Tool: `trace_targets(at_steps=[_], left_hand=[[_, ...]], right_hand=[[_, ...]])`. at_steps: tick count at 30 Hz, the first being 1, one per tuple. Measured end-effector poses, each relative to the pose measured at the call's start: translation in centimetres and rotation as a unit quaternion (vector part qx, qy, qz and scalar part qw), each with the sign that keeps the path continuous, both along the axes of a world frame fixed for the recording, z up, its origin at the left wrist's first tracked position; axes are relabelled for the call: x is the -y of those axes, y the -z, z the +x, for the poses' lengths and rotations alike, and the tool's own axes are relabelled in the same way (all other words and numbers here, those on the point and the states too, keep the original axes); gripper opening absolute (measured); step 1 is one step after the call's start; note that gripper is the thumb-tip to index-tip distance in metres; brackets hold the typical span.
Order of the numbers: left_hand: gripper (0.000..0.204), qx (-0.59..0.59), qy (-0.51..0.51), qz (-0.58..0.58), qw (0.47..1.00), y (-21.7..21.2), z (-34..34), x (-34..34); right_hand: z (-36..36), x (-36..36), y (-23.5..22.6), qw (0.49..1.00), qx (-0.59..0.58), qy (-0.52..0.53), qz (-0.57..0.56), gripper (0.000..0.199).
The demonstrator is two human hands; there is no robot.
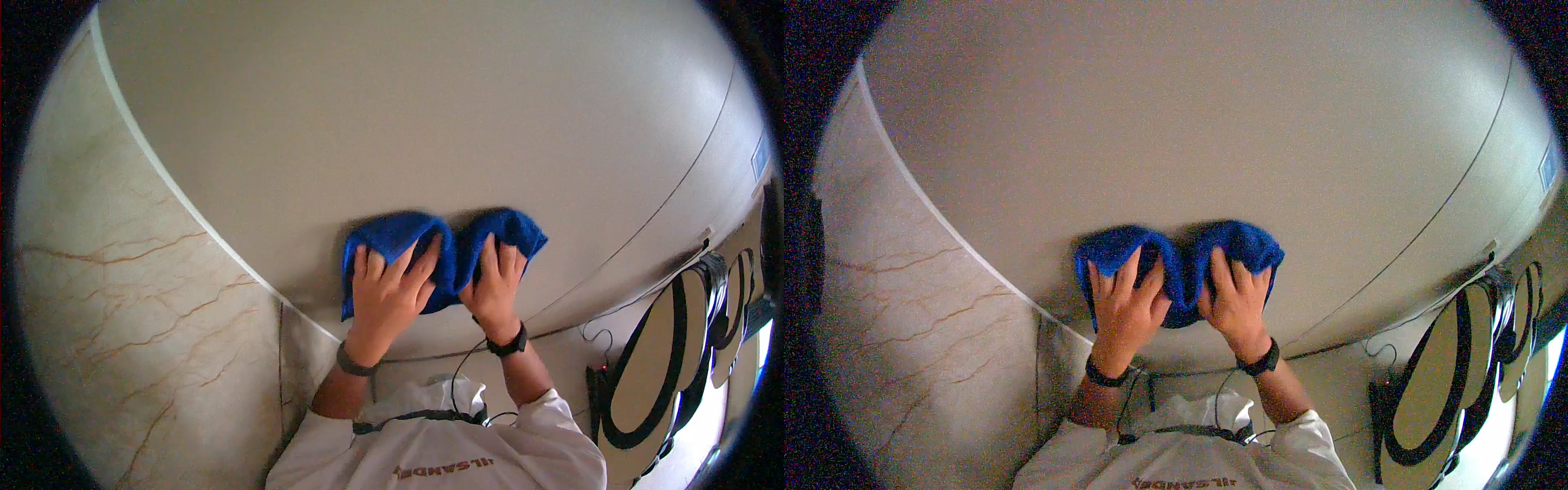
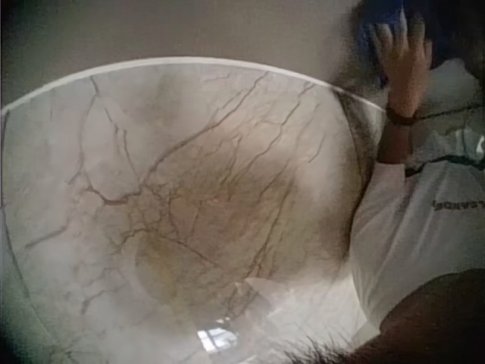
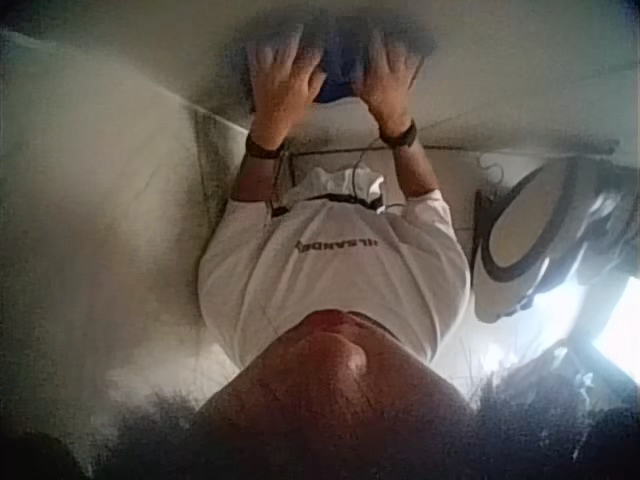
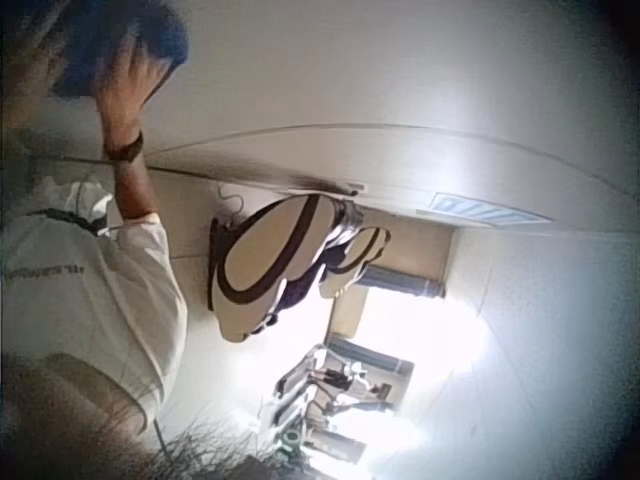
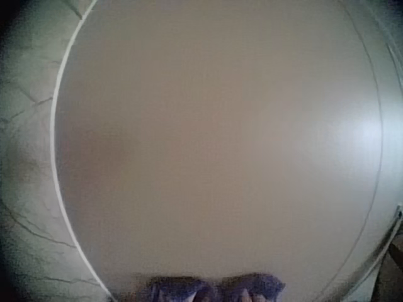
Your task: The person wipes a large marble-patterned surface and an adjacent grey wall panel using a blue cloth, moving the cloth in circular and side-to-side motions across the seams.
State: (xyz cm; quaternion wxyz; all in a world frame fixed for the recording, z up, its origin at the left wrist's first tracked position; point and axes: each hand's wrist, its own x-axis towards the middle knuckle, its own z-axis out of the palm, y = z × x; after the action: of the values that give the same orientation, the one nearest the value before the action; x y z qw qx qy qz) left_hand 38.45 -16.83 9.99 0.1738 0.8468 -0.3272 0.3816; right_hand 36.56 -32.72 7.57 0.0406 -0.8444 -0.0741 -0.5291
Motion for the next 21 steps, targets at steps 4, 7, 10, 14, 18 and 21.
trace_targets(at_steps=[4, 7, 10, 14, 18, 21], left_hand=[[0.038, -0.004, -0.091, -0.087, 0.992, -0.5, 0.1, 0.3], [0.038, 0.029, -0.112, -0.129, 0.985, 2.5, -0.8, 1.2], [0.024, -0.174, -0.062, -0.089, 0.979, 6.4, -2.7, 3.7], [0.022, 0.019, -0.003, 0.050, 0.999, 2.4, -2.2, 8.0], [0.031, -0.016, -0.065, -0.052, 0.996, -1.3, -2.8, 12.9], [0.033, 0.045, -0.093, -0.106, 0.989, 0.1, -3.6, 16.4]], right_hand=[[0.0, 2.2, -0.6, 0.994, 0.030, 0.058, 0.094, 0.055], [-1.5, 3.1, 1.5, 0.988, -0.013, 0.010, 0.152, 0.053], [-3.1, 3.5, 5.2, 0.985, -0.115, 0.006, 0.128, 0.043], [-2.3, 8.1, 2.3, 0.987, -0.079, -0.140, 0.016, 0.043], [-3.0, 13.1, -2.0, 0.988, -0.020, 0.039, 0.151, 0.050], [-4.2, 17.8, -1.0, 0.987, -0.001, 0.071, 0.141, 0.052]])
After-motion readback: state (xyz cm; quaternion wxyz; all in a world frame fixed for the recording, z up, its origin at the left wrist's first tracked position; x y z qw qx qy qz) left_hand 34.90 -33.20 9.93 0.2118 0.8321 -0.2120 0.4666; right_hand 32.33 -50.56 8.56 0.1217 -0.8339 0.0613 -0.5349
